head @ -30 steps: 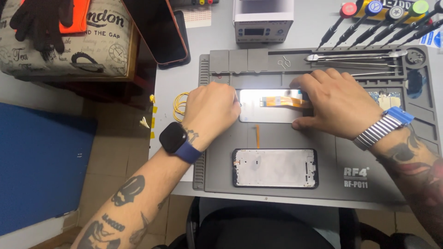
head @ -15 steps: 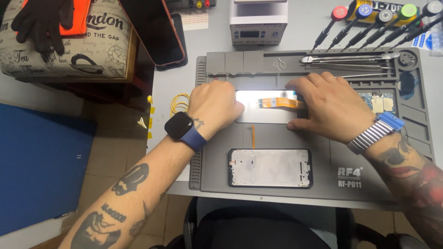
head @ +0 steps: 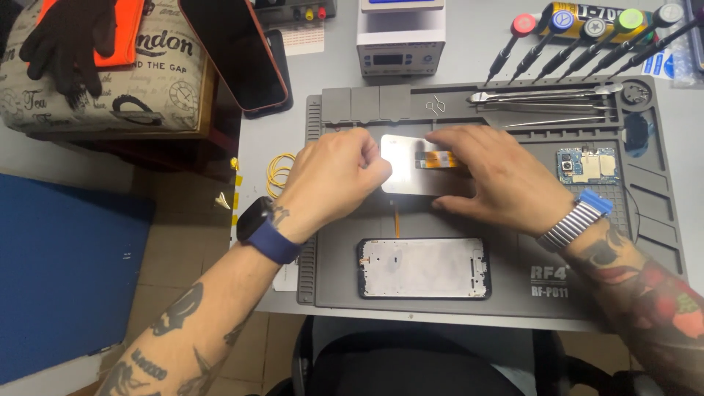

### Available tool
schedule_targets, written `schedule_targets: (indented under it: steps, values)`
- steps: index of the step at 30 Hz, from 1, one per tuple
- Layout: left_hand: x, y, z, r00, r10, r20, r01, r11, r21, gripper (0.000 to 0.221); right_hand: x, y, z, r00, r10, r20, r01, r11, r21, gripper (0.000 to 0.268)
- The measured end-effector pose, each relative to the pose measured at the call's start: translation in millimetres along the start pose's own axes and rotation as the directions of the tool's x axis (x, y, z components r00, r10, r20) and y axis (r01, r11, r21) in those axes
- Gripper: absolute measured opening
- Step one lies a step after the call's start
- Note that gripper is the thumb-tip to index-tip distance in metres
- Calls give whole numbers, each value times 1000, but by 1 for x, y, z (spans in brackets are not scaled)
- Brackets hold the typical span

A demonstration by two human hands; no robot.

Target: Disassembling a smartphone to remove the screen, motherboard, and internal ribbon cables.

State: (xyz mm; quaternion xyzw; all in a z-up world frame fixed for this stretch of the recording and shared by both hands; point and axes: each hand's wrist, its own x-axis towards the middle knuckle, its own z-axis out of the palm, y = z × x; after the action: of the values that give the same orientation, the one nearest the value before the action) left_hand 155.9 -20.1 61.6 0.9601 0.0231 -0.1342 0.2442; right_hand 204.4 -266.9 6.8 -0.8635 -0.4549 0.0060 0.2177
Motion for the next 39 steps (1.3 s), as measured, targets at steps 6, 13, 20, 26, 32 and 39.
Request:
schedule_targets:
  steps: [6,13,20,26,32,39]
  values:
    - [-3,0,-1,994,21,-104,-20,1000,3,15,-4,-12,4,982,-40,-183,18,993,-119,92]
    - [3,-21,42,830,318,-458,-218,941,258,13,-10,-24,18,949,-79,-306,-22,950,-313,88]
    - [-1,-26,47,644,537,-545,-330,838,435,15,-12,-29,20,947,-67,-315,-36,950,-311,84]
    - [-16,-30,38,586,578,-567,-446,815,370,6,-12,-22,18,952,-27,-305,-60,960,-274,89]
    - [-51,-59,15,903,152,-403,-329,847,-418,11,-14,-17,11,955,-27,-296,-34,979,-201,86]
    - [-77,-127,-6,951,-112,-288,-49,866,-498,17,-14,-17,9,955,-66,-289,-6,970,-243,84]
